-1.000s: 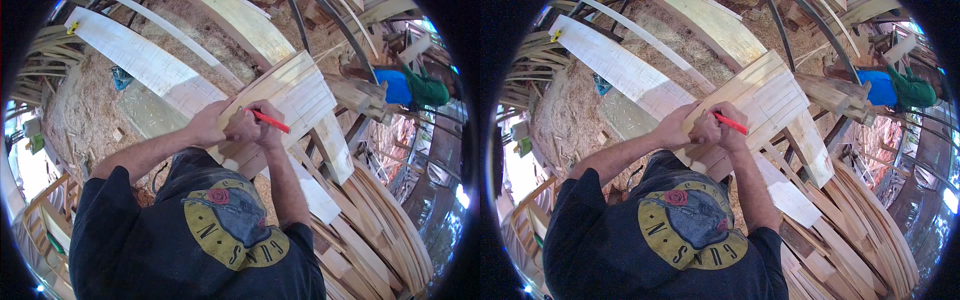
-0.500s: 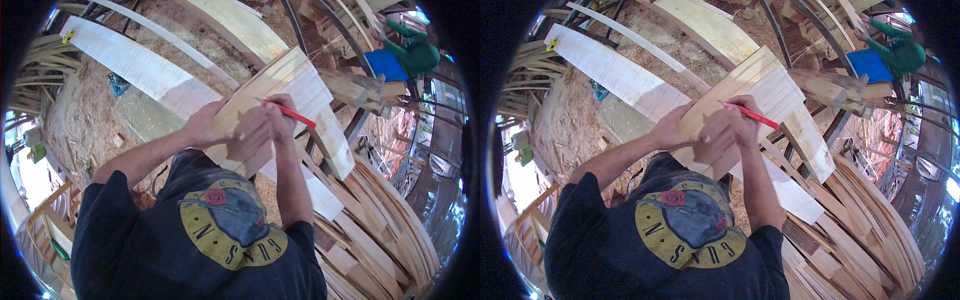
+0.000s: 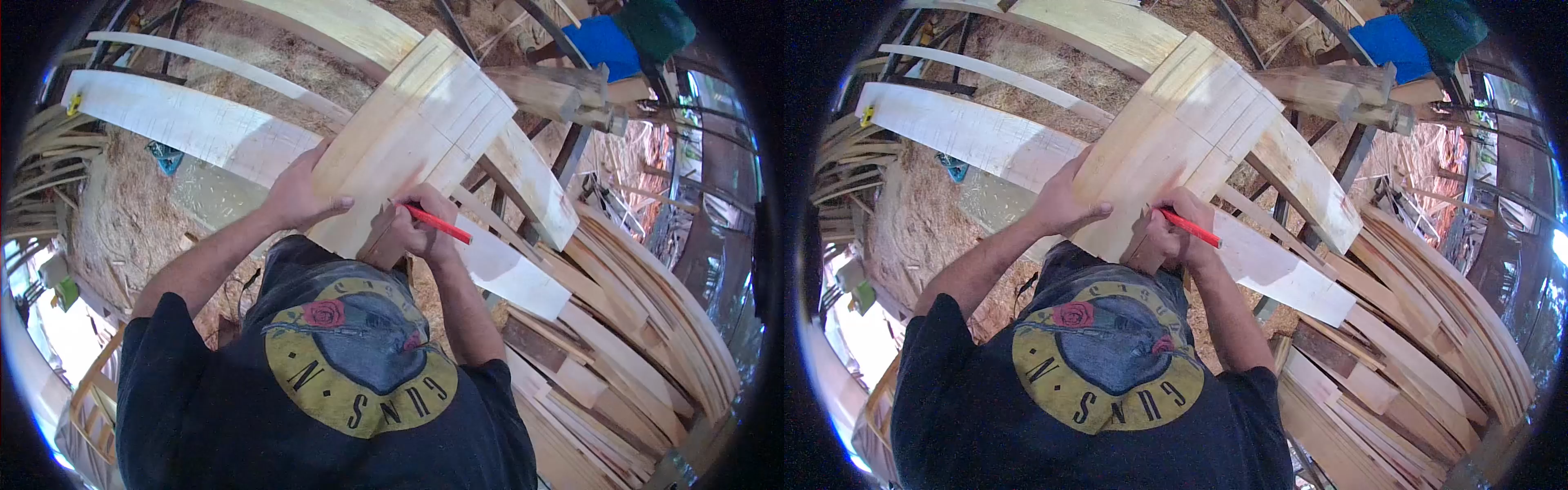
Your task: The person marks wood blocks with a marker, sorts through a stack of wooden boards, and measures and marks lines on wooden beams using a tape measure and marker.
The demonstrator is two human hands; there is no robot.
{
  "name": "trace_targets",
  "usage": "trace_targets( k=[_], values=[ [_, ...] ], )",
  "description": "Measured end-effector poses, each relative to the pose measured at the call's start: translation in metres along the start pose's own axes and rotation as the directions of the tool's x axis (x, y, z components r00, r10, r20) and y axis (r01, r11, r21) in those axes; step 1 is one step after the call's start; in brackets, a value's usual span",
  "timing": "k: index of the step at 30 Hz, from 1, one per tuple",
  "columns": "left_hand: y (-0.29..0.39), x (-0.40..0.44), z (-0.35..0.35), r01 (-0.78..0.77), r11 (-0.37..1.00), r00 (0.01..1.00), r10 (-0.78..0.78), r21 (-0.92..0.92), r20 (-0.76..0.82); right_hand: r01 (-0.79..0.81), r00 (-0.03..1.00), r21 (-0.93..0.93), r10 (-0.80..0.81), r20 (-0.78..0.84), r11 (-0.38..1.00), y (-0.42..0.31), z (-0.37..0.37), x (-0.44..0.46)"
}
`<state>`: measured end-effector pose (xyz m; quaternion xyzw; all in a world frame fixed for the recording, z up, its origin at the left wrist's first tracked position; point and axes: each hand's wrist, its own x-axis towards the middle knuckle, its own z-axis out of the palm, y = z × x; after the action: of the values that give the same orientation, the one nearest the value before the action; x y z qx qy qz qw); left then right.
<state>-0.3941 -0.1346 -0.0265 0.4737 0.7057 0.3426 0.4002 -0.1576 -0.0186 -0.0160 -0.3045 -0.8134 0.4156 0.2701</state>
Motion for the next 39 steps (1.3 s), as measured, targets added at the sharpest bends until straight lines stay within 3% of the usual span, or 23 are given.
trace_targets(
  k=[7,9,15,21,24,27,30,33,36,39],
  values=[
    [-0.001,0.0,0.001,0.035,0.985,0.999,-0.029,-0.168,0.039,-0.045,0.999,-0.002,0.044,-0.025,0.999,0.002,0.001,0.001],
    [-0.005,0.002,0.001,0.03,0.99,0.999,-0.025,-0.136,0.035,-0.076,0.996,0.005,0.077,-0.053,0.997,-0.004,0.004,0.008],
    [-0.015,0.001,0.008,0.032,0.979,0.999,-0.029,-0.203,0.018,0.018,1.0,0.181,-0.021,0.014,0.983,-0.011,0.032,0.031],
    [-0.016,0.0,0.007,0.044,0.973,0.999,-0.039,-0.227,0.026,0.211,0.976,0.132,-0.215,0.019,0.969,-0.005,0.032,0.034],
    [-0.009,0.0,0.004,0.055,0.972,0.998,-0.051,-0.227,0.026,0.105,0.994,0.082,-0.105,-0.003,0.991,-0.008,0.03,0.032],
    [-0.007,0.0,0.004,0.06,0.975,0.998,-0.055,-0.216,0.029,0.179,0.984,0.147,-0.177,-0.024,0.973,-0.002,0.034,0.032],
    [0.0,0.0,0.001,0.056,0.985,0.998,-0.052,-0.16,0.03,0.012,0.999,0.159,-0.007,-0.031,0.987,-0.004,0.033,0.032],
    [-0.004,0.001,0.004,0.052,0.986,0.999,-0.049,-0.16,0.02,0.177,0.982,0.116,-0.167,-0.092,0.977,-0.009,0.03,0.038],
    [-0.005,0.001,0.004,0.064,0.986,0.998,-0.06,-0.154,0.029,-0.003,1.0,0.204,0.0,0.015,0.979,-0.004,0.027,0.032],
    [0.007,0.002,-0.001,0.076,0.985,0.997,-0.071,-0.155,0.037,0.133,0.991,0.195,-0.125,-0.053,0.972,-0.006,0.031,0.039]
  ],
)
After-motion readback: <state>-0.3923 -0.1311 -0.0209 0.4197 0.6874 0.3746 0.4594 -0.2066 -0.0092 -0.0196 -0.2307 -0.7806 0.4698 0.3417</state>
